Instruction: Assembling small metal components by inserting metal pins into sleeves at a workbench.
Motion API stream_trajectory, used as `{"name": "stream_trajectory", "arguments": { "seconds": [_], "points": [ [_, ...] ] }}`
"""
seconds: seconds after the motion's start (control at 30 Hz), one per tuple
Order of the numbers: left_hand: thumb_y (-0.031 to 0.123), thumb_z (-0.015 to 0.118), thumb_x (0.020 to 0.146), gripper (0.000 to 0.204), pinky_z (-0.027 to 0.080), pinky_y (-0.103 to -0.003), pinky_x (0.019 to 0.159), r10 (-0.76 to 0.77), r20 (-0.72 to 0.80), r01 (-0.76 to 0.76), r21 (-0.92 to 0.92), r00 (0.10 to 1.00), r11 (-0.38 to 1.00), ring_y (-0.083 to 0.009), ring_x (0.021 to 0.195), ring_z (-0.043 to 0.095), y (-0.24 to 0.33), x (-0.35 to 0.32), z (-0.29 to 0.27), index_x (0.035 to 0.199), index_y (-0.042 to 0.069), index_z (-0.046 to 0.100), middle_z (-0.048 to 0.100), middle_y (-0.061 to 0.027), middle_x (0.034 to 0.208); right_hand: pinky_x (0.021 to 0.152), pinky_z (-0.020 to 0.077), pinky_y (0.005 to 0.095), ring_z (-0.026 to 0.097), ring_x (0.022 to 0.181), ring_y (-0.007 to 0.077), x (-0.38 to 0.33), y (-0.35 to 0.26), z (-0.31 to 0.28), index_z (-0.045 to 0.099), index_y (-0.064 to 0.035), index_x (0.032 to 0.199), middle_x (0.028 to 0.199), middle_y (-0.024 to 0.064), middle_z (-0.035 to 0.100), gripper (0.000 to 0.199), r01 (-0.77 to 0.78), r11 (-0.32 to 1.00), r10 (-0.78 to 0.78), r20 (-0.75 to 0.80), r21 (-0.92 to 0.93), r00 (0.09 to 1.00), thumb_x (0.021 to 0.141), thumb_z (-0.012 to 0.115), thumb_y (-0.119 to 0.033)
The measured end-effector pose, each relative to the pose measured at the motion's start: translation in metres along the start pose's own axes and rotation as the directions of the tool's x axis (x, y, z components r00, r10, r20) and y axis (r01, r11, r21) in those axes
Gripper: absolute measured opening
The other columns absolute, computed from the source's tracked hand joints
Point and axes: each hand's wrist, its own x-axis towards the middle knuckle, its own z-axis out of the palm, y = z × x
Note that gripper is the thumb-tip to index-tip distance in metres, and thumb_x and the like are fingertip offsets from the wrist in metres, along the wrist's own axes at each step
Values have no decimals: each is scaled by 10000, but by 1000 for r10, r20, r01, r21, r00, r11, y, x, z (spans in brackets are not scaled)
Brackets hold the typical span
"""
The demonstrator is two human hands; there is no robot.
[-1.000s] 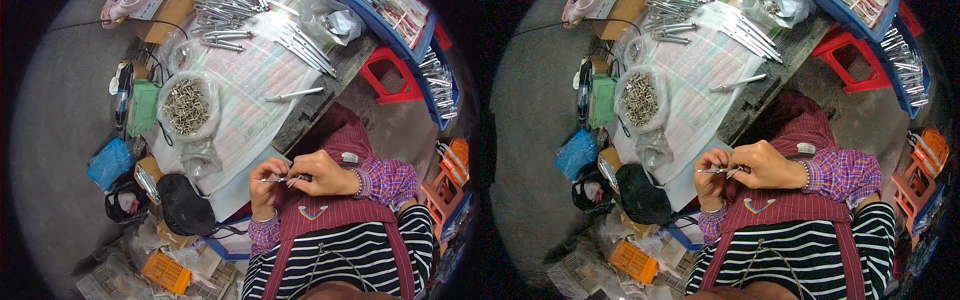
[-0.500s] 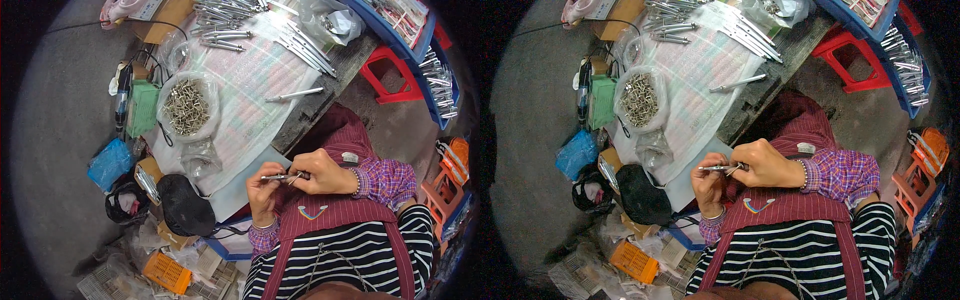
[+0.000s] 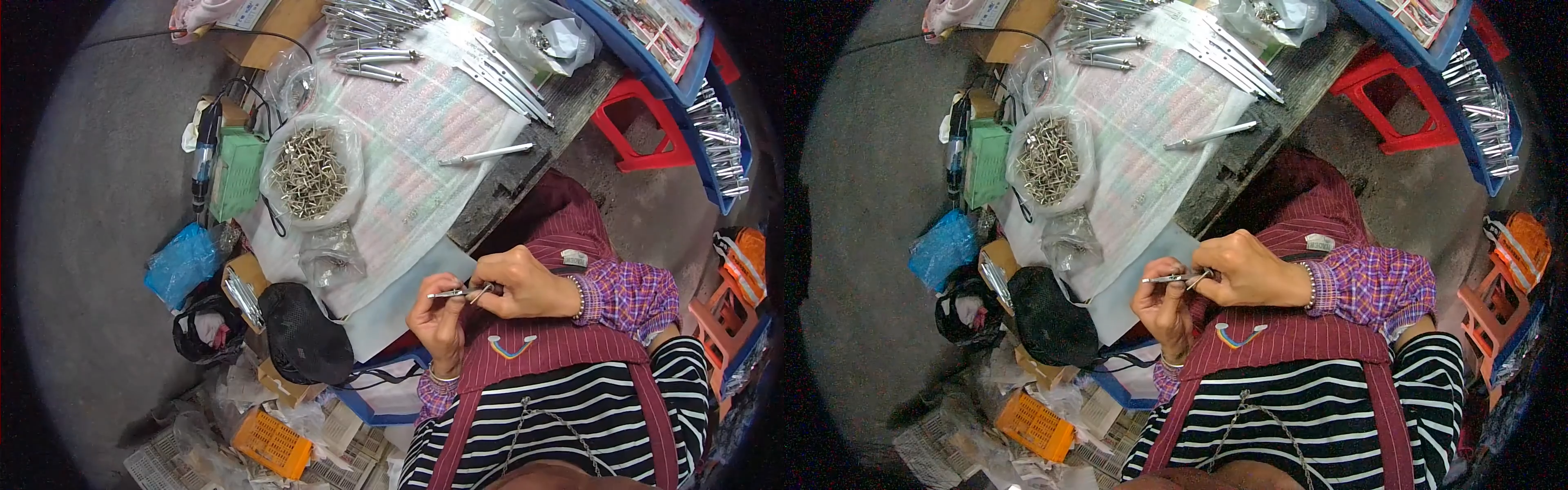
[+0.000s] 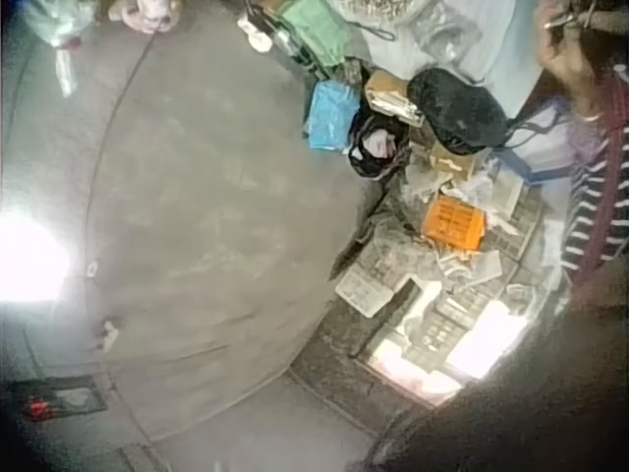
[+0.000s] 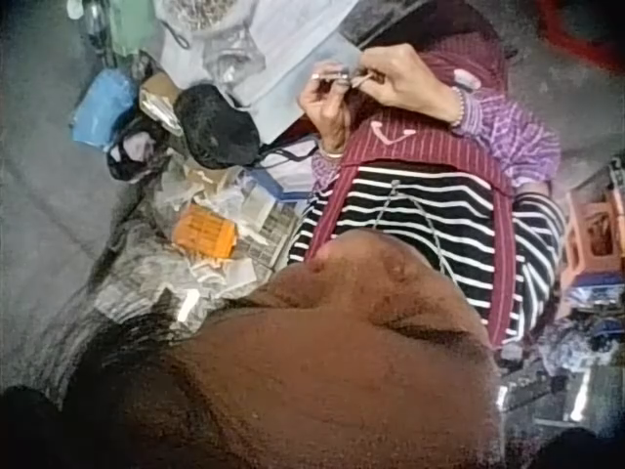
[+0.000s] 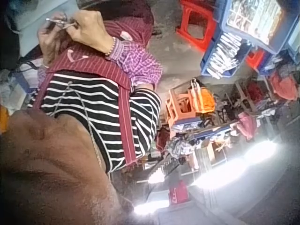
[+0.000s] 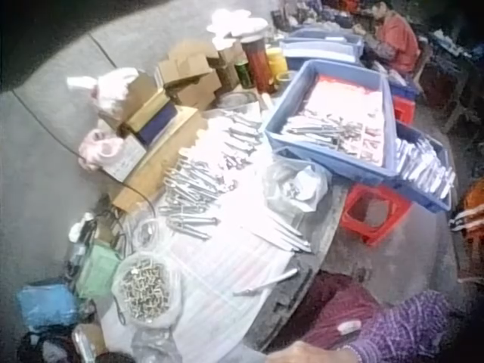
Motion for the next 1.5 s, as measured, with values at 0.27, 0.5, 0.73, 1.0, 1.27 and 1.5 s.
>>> {"name": "stream_trajectory", "arguments": {
  "seconds": [0.27, 0.5, 0.73, 1.0, 1.27, 1.5],
  "points": [
    [-29, 588, 742, 95, 437, -315, 754, 106, 84, -99, -74, 991, 992, -208, 795, 543, -12, 8, -9, 831, -60, 580, 569, -132, 837, 570, 435, 317, 567, 638, 249, 4, -4, -18, 589, 16, 836, 711, 126, 554, 134, -116, 986, 102, 116, 121, 988, 748, 607, -83],
    [-11, 590, 764, 127, 427, -387, 767, 105, 81, -94, -136, 991, 986, -251, 769, 526, -16, 9, -8, 872, -64, 548, 550, -143, 778, 696, 468, 284, 608, 760, 185, -2, -10, -41, 602, 21, 931, 821, 106, 628, 187, -367, 903, 351, 107, 225, 930, 769, 618, -71],
    [-31, 585, 751, 119, 432, -374, 775, 136, 92, -131, -64, 986, 989, -241, 780, 536, -14, 6, -6, 861, -58, 551, 559, -138, 788, 646, 473, 254, 610, 737, 158, -3, -6, -38, 642, -1, 894, 800, 73, 630, 218, -156, 947, 119, 146, 281, 982, 697, 714, -60],
    [-43, 608, 720, 89, 464, -320, 727, 229, 120, -240, 87, 966, 967, -231, 772, 583, -14, 8, -4, 801, -62, 574, 595, -145, 794, 594, 468, 266, 612, 695, 161, -6, -15, -30, 643, -12, 895, 799, 96, 643, 225, -180, 958, 154, 131, 221, 979, 709, 708, -120],
    [-11, 622, 739, 108, 459, -337, 725, 265, 205, -307, 209, 942, 929, -231, 750, 561, -8, 8, -2, 813, -62, 560, 577, -132, 782, 482, 424, 321, 549, 540, 240, -10, -7, -23, 636, -3, 894, 634, 103, 552, 237, 81, 997, -82, 129, 8, 988, 695, 703, -115],
    [-14, 635, 725, 97, 466, -306, 725, 263, 196, -298, 179, 945, 937, -224, 767, 585, -7, 7, -2, 789, -70, 587, 602, -144, 779, 455, 417, 316, 545, 520, 222, -11, -8, -23, 639, -6, 885, 625, 92, 549, 241, 114, 993, -112, 114, -16, 987, 679, 713, -110]
  ]
}}
